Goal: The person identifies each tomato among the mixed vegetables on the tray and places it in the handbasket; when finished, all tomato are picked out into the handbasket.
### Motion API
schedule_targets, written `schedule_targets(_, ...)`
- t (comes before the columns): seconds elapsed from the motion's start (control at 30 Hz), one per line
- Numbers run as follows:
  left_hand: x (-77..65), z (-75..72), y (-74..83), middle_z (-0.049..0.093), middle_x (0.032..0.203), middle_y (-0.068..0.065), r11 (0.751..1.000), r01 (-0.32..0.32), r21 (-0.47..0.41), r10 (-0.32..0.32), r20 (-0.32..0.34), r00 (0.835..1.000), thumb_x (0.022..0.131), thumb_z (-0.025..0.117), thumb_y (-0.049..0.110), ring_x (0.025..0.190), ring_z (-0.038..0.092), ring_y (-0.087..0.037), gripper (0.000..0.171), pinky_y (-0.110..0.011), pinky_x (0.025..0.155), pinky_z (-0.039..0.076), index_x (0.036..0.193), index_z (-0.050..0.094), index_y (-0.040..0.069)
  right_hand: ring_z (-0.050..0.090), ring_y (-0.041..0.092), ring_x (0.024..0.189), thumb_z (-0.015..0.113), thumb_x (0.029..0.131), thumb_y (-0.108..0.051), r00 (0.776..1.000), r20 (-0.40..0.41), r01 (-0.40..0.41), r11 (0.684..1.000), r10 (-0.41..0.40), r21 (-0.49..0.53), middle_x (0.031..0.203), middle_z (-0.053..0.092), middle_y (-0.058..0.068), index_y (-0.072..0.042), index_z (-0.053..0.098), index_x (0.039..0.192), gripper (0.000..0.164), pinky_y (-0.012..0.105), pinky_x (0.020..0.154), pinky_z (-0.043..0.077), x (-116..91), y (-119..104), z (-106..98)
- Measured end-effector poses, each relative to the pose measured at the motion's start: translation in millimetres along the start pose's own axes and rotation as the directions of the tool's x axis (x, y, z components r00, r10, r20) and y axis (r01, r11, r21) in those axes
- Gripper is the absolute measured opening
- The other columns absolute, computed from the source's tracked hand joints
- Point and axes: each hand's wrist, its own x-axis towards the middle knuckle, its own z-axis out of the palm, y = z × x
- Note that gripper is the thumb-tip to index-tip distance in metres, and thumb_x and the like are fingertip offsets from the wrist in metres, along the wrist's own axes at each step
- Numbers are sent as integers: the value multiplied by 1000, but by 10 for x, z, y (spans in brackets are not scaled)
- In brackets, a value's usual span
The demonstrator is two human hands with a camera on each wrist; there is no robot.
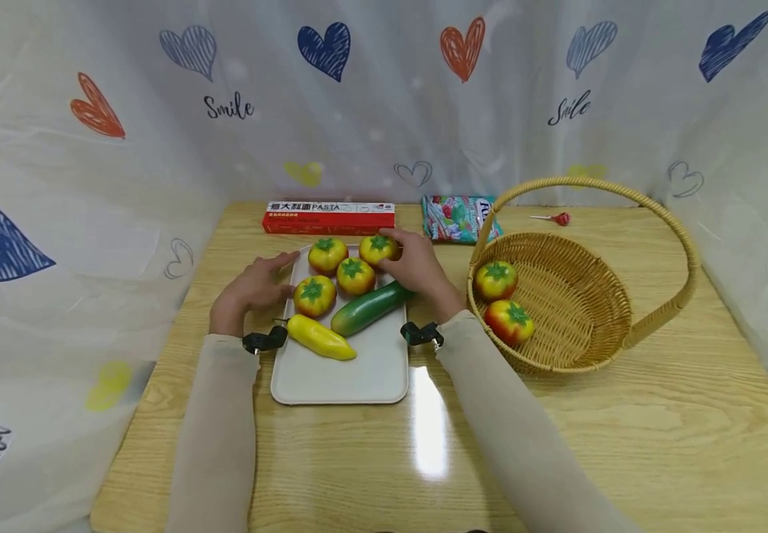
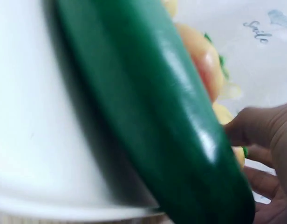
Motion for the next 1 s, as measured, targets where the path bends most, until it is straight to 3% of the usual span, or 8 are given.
schedule_targets(0.13, 12, 6, -7, 26, 166, -13, 1000, -14, 15, 14, -12, 1000, 96, 64, 27, 152, 8, -50, 73, -72, 118, 14, 160, 28, 30, 55, 28, 126, 74, 90, -24, 1000, -22, -4, 1000, 4, 0, 142, 59, 10, -13, 58, 141, 55, 42, 110, 46, -28, 9, 1)
schedule_targets(0.33, 24, 12, -15, 25, 166, -14, 999, -22, 23, 22, -5, 1000, 96, 63, 26, 152, 7, -52, 73, -73, 118, 13, 160, 27, 28, 62, 27, 116, 80, 87, -30, 998, -44, -27, 993, 32, 112, 135, 55, 12, -13, 56, 143, 64, 38, 99, 56, -167, -132, -116)
schedule_targets(0.47, 16, 6, -11, 25, 166, -14, 1000, -15, 19, 15, -3, 1000, 96, 64, 26, 152, 7, -51, 74, -73, 117, 13, 160, 27, 29, 64, 26, 116, 81, 85, -35, 998, -61, 20, 979, -8, 205, 128, 54, 7, -17, 58, 141, 63, 39, 98, 57, -351, -270, -284)
schedule_targets(0.7, 0, -17, 10, 27, 165, -15, 1000, -14, 28, 14, -3, 1000, 96, 63, 27, 151, 8, -53, 74, -73, 117, 14, 160, 27, 28, 64, 16, 118, 78, 86, -40, 996, -62, 73, 947, -56, 314, 138, 57, -5, -26, 57, 141, 60, 34, 101, 55, -802, -354, -654)
schedule_targets(0.83, -3, -28, 24, 27, 165, -16, 1000, -9, 23, 9, 4, 1000, 96, 63, 27, 151, 7, -53, 73, -73, 117, 13, 160, 27, 29, 64, 19, 116, 80, 86, -23, 997, -31, 81, 929, -75, 360, 138, 56, -3, -21, 58, 139, 57, 31, 99, 56, -1131, -325, -935)
schedule_targets(1.0, 16, -9, 7, 26, 165, -15, 1000, 0, 25, 0, 12, 1000, 96, 63, 29, 151, 5, -53, 74, -74, 116, 13, 160, 26, 31, 61, 19, 117, 79, 86, -9, 995, -13, 100, 922, -103, 374, 138, 54, -2, -21, 58, 138, 58, 21, 98, 54, -1534, -85, -1258)
